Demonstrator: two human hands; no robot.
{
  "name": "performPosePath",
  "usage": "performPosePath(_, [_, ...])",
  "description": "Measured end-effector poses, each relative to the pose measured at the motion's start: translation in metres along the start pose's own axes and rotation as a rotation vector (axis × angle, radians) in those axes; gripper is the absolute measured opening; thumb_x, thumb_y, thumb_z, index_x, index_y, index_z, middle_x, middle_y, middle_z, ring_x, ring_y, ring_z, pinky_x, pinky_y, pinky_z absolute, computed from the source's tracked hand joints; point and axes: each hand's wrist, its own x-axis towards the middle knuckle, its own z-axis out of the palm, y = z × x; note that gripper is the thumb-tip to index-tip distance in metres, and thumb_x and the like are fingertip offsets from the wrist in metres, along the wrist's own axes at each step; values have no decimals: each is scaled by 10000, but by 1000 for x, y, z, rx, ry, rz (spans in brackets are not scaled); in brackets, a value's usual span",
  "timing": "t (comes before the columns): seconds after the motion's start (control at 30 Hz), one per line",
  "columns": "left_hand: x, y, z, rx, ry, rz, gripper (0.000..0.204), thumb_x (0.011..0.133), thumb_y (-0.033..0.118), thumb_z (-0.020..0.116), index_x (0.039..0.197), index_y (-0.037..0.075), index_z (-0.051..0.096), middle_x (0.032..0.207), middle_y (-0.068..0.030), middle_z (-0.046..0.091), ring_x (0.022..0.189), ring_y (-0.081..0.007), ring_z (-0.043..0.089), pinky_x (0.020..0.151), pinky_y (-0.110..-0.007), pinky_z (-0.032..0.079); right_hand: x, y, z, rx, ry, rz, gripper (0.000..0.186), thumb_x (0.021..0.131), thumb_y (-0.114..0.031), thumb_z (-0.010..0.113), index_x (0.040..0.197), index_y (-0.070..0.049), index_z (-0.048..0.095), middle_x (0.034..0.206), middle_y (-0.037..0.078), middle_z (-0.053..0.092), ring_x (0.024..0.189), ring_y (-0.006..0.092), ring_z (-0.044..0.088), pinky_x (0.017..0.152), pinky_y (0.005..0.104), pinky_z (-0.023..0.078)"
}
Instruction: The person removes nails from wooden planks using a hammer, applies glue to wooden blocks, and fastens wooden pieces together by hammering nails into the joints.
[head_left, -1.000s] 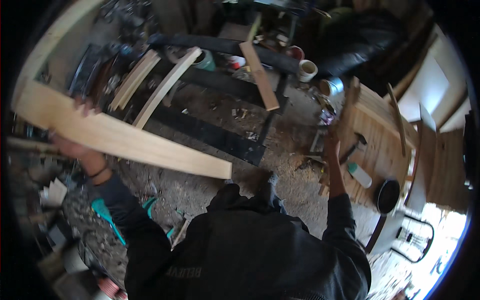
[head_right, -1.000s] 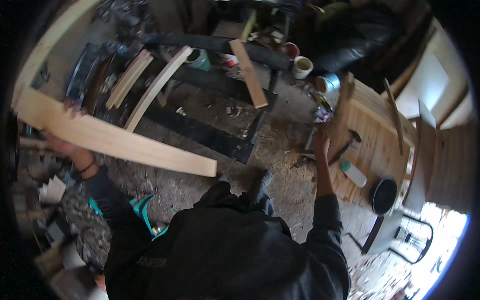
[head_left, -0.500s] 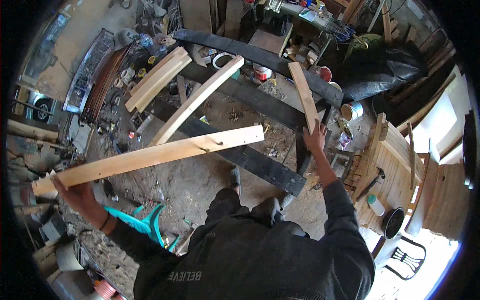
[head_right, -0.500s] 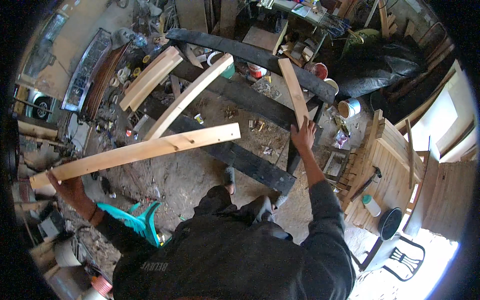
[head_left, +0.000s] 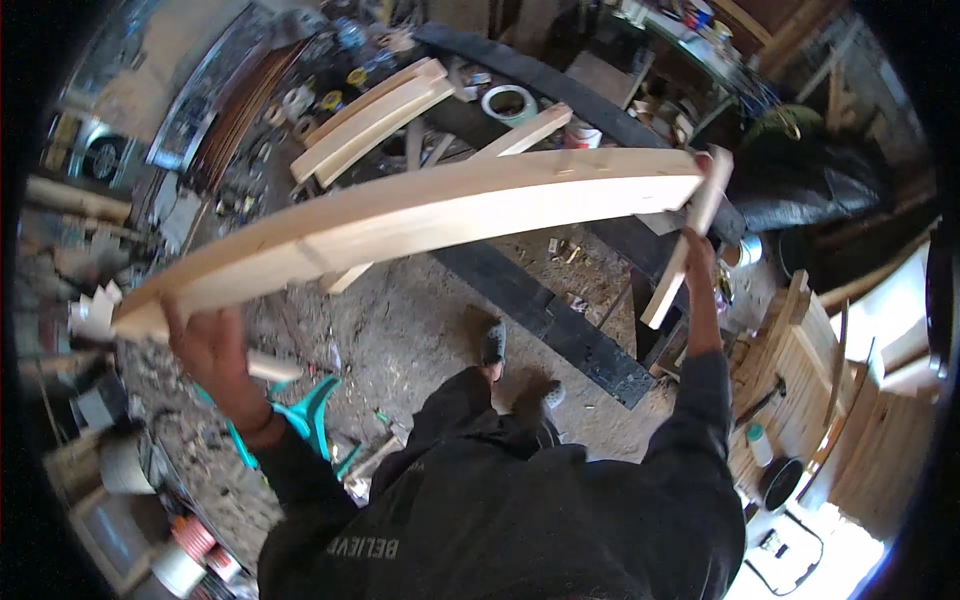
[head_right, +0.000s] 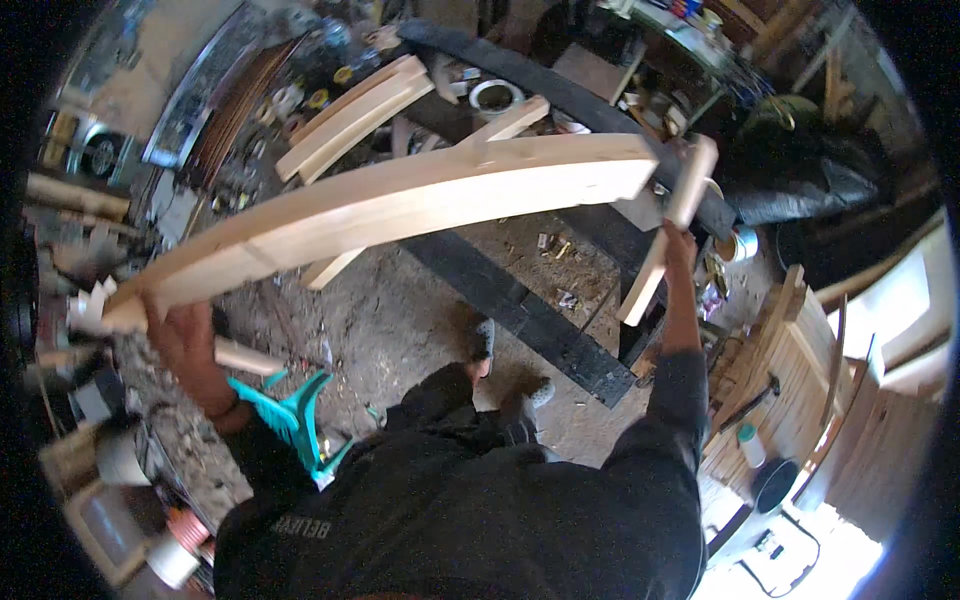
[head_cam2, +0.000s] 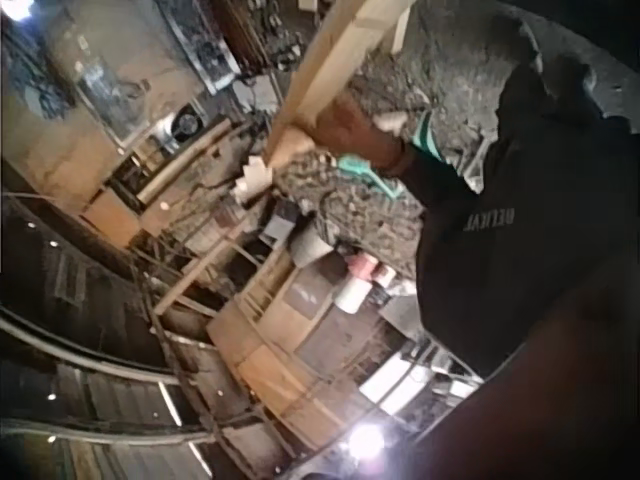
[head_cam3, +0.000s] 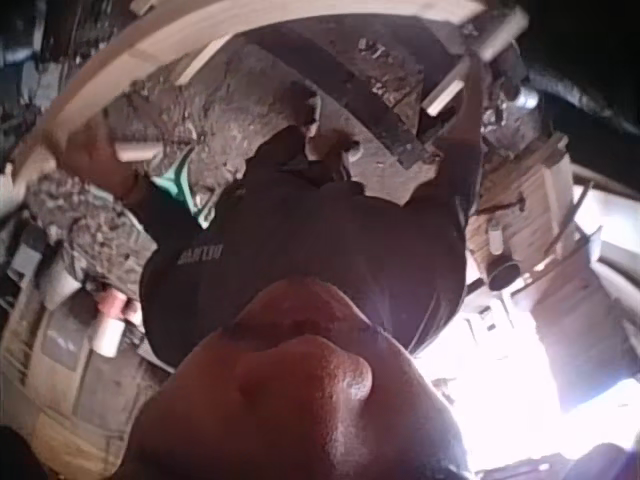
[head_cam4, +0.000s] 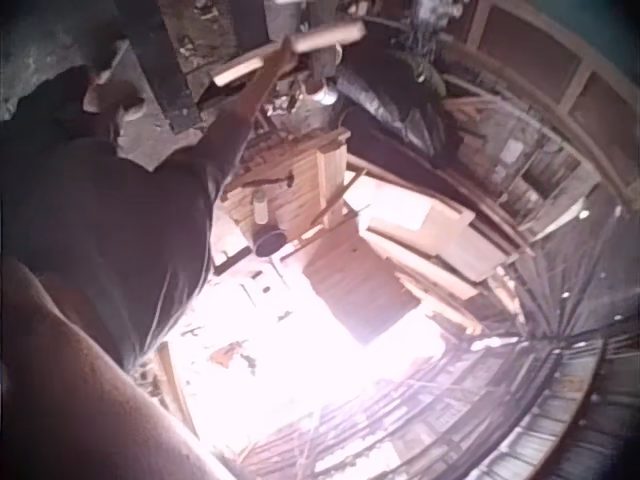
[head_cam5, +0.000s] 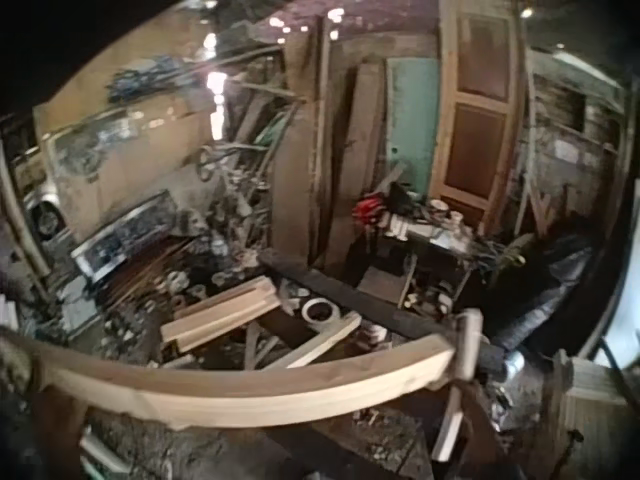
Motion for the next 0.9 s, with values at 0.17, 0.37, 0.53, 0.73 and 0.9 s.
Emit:
performPosePath(0.17, [-39,-50,52,-85,-70,38,469,960,282,682,1330,29,545,1338,-161,600,1297,-322,517,1172,-562,314,-162,-106,-88,506,-147,-56,482,921,-291,691,1293,-30,531,1028,92,599,921,193,614,817,367,543])
performPosePath(0.37, [-91,-85,131,-244,-397,1,372,962,231,649,1275,40,590,1261,-132,648,1244,-292,567,1132,-523,378,-284,-182,-168,458,-138,-287,705,957,-460,550,1475,-3,410,1402,173,553,1235,297,566,1044,459,456])
performPosePath(0.53, [-121,-105,164,-281,-538,-45,395,966,286,639,1306,94,580,1257,-48,663,1214,-233,593,1104,-455,419,-334,-183,-164,510,-41,-392,665,968,-467,463,1426,15,453,1406,197,536,1319,352,506,1113,581,403])
performPosePath(0.73, [-112,-138,154,-320,-646,-195,333,994,307,599,1264,113,590,1235,-36,656,1187,-200,595,1063,-419,452,-362,-165,-166,691,-20,-410,603,951,-441,514,1368,-6,491,1295,186,573,1251,368,553,1083,648,435])
performPosePath(0.9, [-89,-162,125,-401,-581,-280,410,992,359,582,1294,81,583,1248,-64,660,1204,-221,594,1067,-432,450,-376,-154,-145,559,236,-348,618,948,-449,546,1392,-26,466,1251,168,587,1194,339,592,1046,576,488])
